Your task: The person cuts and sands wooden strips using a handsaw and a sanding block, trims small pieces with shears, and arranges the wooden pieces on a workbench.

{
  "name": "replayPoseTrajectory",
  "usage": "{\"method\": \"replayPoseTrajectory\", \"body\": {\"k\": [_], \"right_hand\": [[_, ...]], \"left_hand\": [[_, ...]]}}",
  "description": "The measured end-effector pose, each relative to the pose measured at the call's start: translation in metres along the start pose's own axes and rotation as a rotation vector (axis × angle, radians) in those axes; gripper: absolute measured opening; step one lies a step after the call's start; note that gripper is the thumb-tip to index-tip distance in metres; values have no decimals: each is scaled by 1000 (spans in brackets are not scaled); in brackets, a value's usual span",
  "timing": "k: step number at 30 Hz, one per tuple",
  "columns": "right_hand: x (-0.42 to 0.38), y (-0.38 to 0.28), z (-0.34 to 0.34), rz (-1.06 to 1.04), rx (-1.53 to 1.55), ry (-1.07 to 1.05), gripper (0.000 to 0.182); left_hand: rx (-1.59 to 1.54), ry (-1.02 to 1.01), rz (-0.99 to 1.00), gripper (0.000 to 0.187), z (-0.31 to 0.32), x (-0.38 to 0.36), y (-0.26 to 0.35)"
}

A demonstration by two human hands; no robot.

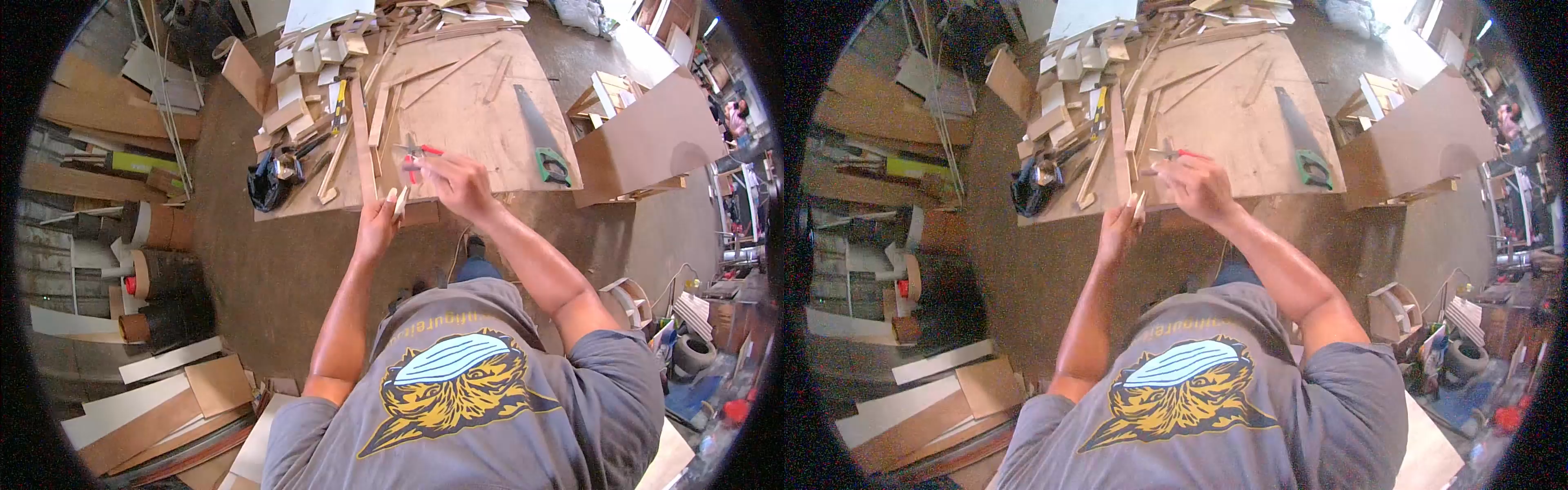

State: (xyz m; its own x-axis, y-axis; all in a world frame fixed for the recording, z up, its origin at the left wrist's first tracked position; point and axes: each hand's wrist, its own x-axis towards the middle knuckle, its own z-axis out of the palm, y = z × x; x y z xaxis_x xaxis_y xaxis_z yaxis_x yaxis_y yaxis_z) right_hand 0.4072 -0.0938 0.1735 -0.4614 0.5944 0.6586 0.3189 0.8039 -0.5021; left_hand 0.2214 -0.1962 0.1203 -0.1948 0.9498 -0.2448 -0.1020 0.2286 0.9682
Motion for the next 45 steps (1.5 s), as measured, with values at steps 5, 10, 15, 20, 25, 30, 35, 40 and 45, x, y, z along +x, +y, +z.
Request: {"method": "replayPoseTrajectory", "body": {"k": [5, 10, 15, 20, 25, 30, 35, 40, 45], "right_hand": [[-18, 19, -16, -96, -20, -3, 25], [-27, 37, -50, -121, 34, -28, 22], [-31, 97, -90, 19, -11, 37, 26], [-34, 138, -123, 150, -37, 4, 25], [-42, 156, -143, 116, 50, -50, 27], [-41, 182, -164, 65, 45, 41, 25], [-46, 229, -170, 196, 18, 128, 24], [-50, 235, -183, 98, 116, 40, 27], [-47, 241, -187, 21, 202, -13, 26]], "left_hand": [[-24, -97, -134, 48, 33, 9, 18], [-78, -176, -144, 46, 75, 36, 17], [-94, -207, -185, 38, 133, 60, 21], [-161, -268, -229, 35, 175, 83, 16], [-193, -310, -261, 35, 203, 101, 16], [-170, -310, -291, 35, 228, 122, 7], [-28, -272, -279, 33, 255, 140, 2], [-75, -267, -307, 34, 271, 147, 2], [-92, -219, -314, 36, 281, 146, 14]]}}
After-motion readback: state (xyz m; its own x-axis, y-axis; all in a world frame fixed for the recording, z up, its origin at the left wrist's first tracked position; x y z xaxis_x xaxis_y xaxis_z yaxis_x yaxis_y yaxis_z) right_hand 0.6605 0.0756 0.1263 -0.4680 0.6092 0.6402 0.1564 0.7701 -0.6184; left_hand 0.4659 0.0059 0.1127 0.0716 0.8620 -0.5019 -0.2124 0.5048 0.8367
